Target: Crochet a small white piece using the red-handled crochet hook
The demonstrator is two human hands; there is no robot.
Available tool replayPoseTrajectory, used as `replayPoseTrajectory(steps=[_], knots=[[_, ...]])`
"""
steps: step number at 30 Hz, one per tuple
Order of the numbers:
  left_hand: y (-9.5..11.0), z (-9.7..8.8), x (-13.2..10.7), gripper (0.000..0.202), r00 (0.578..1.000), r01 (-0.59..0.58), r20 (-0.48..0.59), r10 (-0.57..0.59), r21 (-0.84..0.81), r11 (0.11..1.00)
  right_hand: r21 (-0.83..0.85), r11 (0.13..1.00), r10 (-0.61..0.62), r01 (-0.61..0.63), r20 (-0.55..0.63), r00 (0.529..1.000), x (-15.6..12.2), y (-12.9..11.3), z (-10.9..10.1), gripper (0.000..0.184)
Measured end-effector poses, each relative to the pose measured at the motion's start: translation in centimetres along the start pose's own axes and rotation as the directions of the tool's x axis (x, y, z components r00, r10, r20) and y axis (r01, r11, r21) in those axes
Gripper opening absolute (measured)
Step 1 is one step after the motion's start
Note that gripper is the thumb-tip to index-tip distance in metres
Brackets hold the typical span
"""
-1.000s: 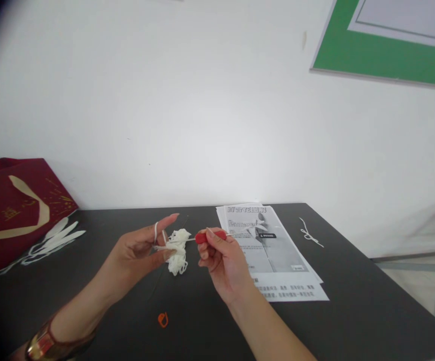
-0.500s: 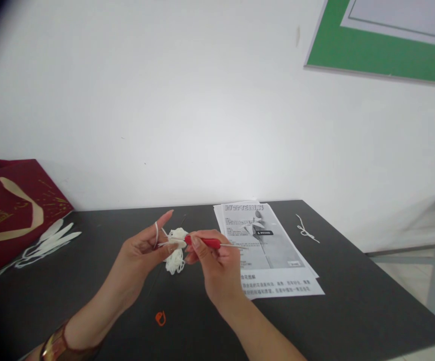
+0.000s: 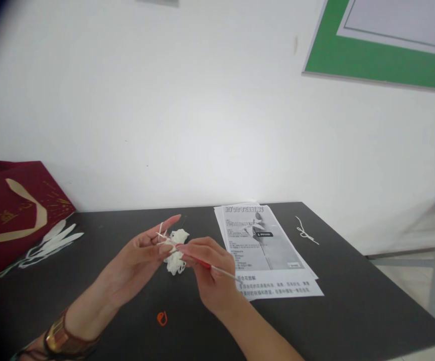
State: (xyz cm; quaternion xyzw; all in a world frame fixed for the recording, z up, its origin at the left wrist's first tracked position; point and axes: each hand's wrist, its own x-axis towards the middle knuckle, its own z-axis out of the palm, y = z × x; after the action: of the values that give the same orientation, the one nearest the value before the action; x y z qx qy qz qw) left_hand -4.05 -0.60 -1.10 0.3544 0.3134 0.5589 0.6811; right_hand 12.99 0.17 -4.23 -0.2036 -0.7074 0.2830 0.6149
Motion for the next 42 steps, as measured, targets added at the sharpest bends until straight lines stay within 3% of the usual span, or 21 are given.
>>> replayPoseTrajectory(steps=[2, 5, 11, 26, 33, 42], knots=[[0.4, -0.3, 0.0, 0.065, 1.000, 0.000, 0.029, -0.001, 0.025, 1.000, 0.198, 0.971, 0.147, -0.133, -0.057, 0.988, 0.3, -0.1, 0.3, 0.025], [0.7, -0.6, -0.2, 0.066, 0.998, 0.017, 0.067, -0.020, 0.051, 0.999, 0.397, 0.888, 0.279, -0.231, -0.066, 0.958, 0.6, 0.1, 0.4, 0.014], [1.2, -0.7, -0.3, 0.068, 0.988, 0.053, 0.144, -0.059, 0.044, 0.998, 0.510, 0.809, 0.361, -0.291, -0.041, 0.932, 0.9, 0.0, -0.2, 0.009], [2.0, -1.4, -0.7, 0.071, 0.962, 0.129, 0.236, -0.135, 0.041, 0.991, 0.560, 0.767, 0.358, -0.314, 0.033, 0.933, 1.6, -0.7, -1.3, 0.004], [2.1, -1.8, -0.8, 0.075, 0.934, 0.190, 0.313, -0.169, -0.036, 0.981, 0.540, 0.779, 0.321, -0.318, 0.092, 0.943, 1.8, -0.9, -1.7, 0.005], [2.4, -2.0, -0.7, 0.072, 0.906, 0.245, 0.351, -0.237, 0.021, 0.969, 0.451, 0.845, 0.250, -0.288, 0.144, 0.957, 1.8, -1.4, -2.5, 0.009]])
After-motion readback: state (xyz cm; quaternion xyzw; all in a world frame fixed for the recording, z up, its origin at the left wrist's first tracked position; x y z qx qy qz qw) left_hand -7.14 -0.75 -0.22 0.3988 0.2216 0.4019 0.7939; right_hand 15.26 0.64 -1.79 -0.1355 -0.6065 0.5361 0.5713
